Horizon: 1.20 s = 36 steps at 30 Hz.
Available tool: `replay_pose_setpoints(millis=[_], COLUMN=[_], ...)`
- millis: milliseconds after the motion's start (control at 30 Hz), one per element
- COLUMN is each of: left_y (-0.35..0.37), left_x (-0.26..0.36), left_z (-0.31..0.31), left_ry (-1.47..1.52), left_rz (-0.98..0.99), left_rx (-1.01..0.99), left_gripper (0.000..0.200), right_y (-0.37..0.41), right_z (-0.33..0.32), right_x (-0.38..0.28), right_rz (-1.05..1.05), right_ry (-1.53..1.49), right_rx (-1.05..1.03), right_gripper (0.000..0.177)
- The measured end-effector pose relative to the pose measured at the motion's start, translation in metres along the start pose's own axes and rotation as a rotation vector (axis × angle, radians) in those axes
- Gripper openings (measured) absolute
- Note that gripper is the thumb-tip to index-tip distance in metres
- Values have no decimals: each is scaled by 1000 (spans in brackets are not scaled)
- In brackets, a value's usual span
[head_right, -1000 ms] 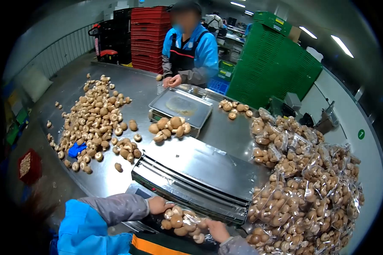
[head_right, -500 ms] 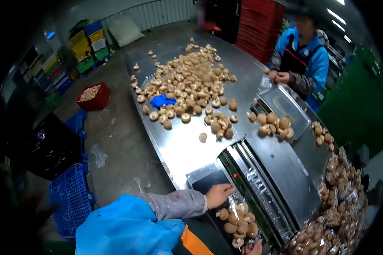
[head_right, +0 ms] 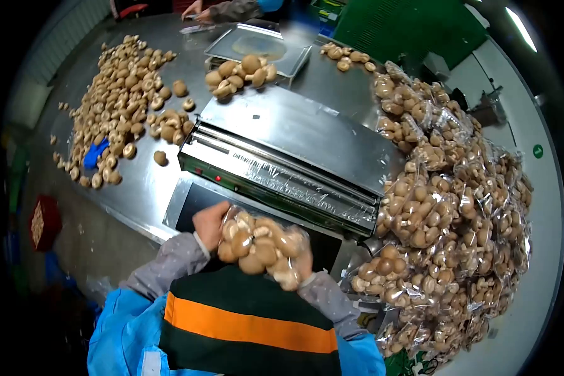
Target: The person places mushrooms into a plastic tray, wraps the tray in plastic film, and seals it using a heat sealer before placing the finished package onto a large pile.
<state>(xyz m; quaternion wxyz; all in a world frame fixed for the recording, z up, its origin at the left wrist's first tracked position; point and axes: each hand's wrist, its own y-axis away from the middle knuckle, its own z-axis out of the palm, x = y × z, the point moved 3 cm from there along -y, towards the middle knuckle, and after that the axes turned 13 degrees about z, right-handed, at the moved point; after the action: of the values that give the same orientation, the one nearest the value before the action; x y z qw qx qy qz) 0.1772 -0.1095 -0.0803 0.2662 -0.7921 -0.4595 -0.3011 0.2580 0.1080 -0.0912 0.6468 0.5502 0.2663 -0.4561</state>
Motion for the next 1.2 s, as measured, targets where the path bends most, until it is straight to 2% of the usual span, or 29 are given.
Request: replay_pose_setpoints(millis=[67, 133, 167, 200, 267, 300, 333, 367, 400, 467, 533, 600, 633, 667, 700, 733, 767, 800, 833, 867, 900, 933, 967, 1000, 1033, 1067, 1133, 1167, 1200], left_y=[10, 13, 16, 18, 3, 4, 10, 17, 21, 24, 26, 21, 17, 12, 6, 2, -4, -1, -1, -3, -6, -6, -7, -7, -8, -8, -5, -7, -7], left_x=[22, 60, 75, 86, 118, 131, 138, 143, 147, 145, 136, 125, 120, 114, 105, 96, 97, 100, 115, 110, 102, 102, 97, 92, 92, 91, 91, 91, 89], left_z=[29, 7, 6, 4, 4, 9, 13, 16, 22, 31, 42, 54, 60, 68, 77, 88, 94, 93, 85, 89, 92, 88, 88, 88, 90, 90, 95, 100, 96], left_ry=[1453, 1164, 1406, 1385, 967, 965, 345, 238, 259, 609, 788, 831, 824, 802, 761, 722, 682, 1025, 1384, 1060, 1019, 1089, 1099, 1110, 1106, 1100, 1081, 1072, 1072], left_rz=[39, 125, 148, 112, 630, 649, 1056, 1238, 1331, 1163, 970, 817, 764, 714, 676, 618, 562, 102, -279, -173, -231, -376, -411, -451, -443, -438, -405, -381, -370], left_rx=[-142, -407, -371, -400, -415, -543, -574, -648, -774, -1163, -1403, -1500, -1507, -1490, -1449, -1373, -1313, -1143, -846, -869, -903, -820, -781, -739, -719, -695, -705, -718, -686], left_gripper=[8, 19, 28, 43, 53, 61, 62, 62, 62, 61, 61, 62, 62, 62, 62, 63, 63, 50, 37, 30, 20, 16, 16, 15, 15, 14, 14, 14, 14], right_y=[27, 47, 53, 57, 60, 59, 56, 51, 47, 33, 69, 127, 139, 145, 140, 134, 131, 128, 123, 123, 126, 149, 159, 175, 192, 206, 223, 226, 228], right_z=[16, 31, 37, 42, 49, 46, 42, 37, 30, -3, -11, 16, 25, 31, 24, 8, -9, -29, -51, -82, -120, -147, -187, -228, -270, -292, -388, -442, -454], right_x=[-12, -31, -38, -43, -54, -57, -58, -57, -56, -56, -119, -158, -153, -143, -137, -138, -137, -135, -136, -135, -146, -175, -198, -225, -251, -288, -318, -319, -311], right_rz=[262, 303, 288, 263, 196, 169, 140, 106, 96, 42, 142, -408, -378, -340, -370, -232, -203, -178, -19, -218, -245, -279, -351, -419, -438, -601, -616, -468, -226], right_ry=[267, 694, 822, 930, 1107, 1207, 1342, 1516, 1630, 1464, 475, 811, 1054, 1292, 1236, 1116, 988, 862, 723, 542, 513, 512, 328, 313, -137, 115, 323, 710, 672], right_rx=[-320, -632, -728, -789, -813, -774, -707, -602, -491, -118, -286, -366, -309, -245, -111, -152, -96, -42, -7, 64, 195, 430, 459, 630, 592, 811, 1025, 1377, 1396], right_gripper=[17, 17, 18, 20, 23, 25, 27, 29, 31, 38, 51, 74, 75, 77, 85, 87, 85, 82, 81, 80, 78, 70, 63, 55, 50, 50, 56, 57, 52])
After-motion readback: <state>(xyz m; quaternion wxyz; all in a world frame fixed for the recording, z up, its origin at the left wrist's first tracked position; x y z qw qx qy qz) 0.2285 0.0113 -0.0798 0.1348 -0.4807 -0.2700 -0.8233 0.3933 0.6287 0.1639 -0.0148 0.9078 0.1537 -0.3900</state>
